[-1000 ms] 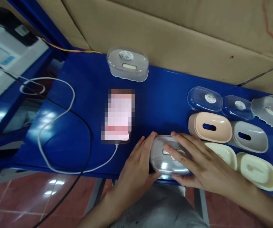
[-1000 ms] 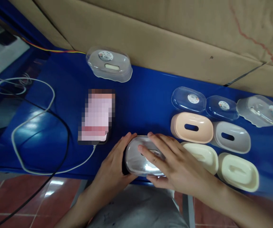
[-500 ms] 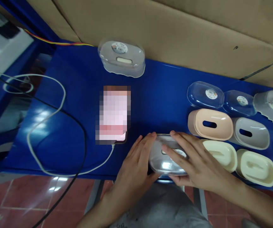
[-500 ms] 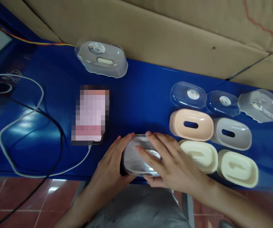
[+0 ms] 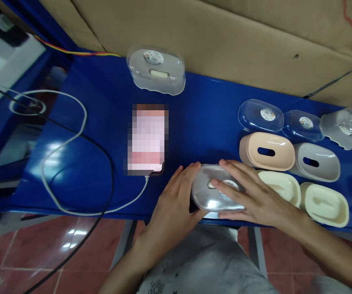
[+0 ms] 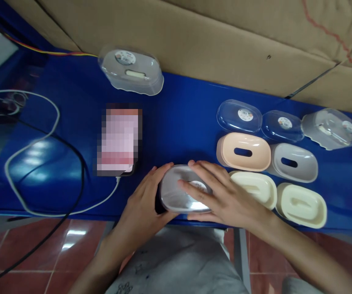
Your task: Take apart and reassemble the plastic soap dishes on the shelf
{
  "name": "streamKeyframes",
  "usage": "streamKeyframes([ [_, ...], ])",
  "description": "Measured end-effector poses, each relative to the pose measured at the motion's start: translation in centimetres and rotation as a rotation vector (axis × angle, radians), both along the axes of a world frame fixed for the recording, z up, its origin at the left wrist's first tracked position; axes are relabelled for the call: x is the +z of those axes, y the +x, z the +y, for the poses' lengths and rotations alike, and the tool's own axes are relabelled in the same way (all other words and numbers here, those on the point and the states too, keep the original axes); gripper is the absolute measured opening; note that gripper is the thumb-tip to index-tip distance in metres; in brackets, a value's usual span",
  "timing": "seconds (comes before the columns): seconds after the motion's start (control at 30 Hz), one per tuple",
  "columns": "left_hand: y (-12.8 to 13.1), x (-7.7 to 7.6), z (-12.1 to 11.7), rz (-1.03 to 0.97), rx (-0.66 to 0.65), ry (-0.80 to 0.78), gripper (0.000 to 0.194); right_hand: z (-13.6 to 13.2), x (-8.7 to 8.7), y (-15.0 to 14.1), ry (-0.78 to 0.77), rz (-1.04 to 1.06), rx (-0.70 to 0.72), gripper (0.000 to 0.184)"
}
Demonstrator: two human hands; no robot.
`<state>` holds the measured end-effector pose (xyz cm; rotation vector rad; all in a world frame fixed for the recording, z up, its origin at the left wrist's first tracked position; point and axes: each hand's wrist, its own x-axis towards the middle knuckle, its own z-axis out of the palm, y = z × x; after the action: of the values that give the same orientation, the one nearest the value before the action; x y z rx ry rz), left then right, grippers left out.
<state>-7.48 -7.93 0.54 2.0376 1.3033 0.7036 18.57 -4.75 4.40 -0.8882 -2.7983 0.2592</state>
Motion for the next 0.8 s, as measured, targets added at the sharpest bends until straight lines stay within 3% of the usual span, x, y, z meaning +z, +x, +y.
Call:
streamKeyframes([
  [0.17, -0.4, 0.3, -0.2, -0.041, 0.062, -0.105, 0.100, 0.4, 0.4, 0.5, -0.033, 0.103, 0.018, 0.082],
  [0.37, -0.6, 1.4, 0.4, -0.245, 0.160, -0.261, 0.108, 0.9, 0.7, 0.7, -0.069, 0.248, 0.064, 0.086],
  [0.53, -0.4, 1.5, 0.3, -0.300, 0.119, -0.184, 0.100, 1.1, 0.1, 1.0, -0.135, 0.402, 0.089, 0.088],
  [0.67, -0.1, 1.7, 0.2, -0.388, 0.024, -0.111, 0.108, 0.5, 0.0, 1.4, -0.185, 0.571, 0.074, 0.085],
  [0.8, 0.8, 1.3, 0.1, -0.594, 0.031, -0.043, 0.077, -0.2, 0.3, 1.4, -0.264, 0.665, 0.046, 0.082],
])
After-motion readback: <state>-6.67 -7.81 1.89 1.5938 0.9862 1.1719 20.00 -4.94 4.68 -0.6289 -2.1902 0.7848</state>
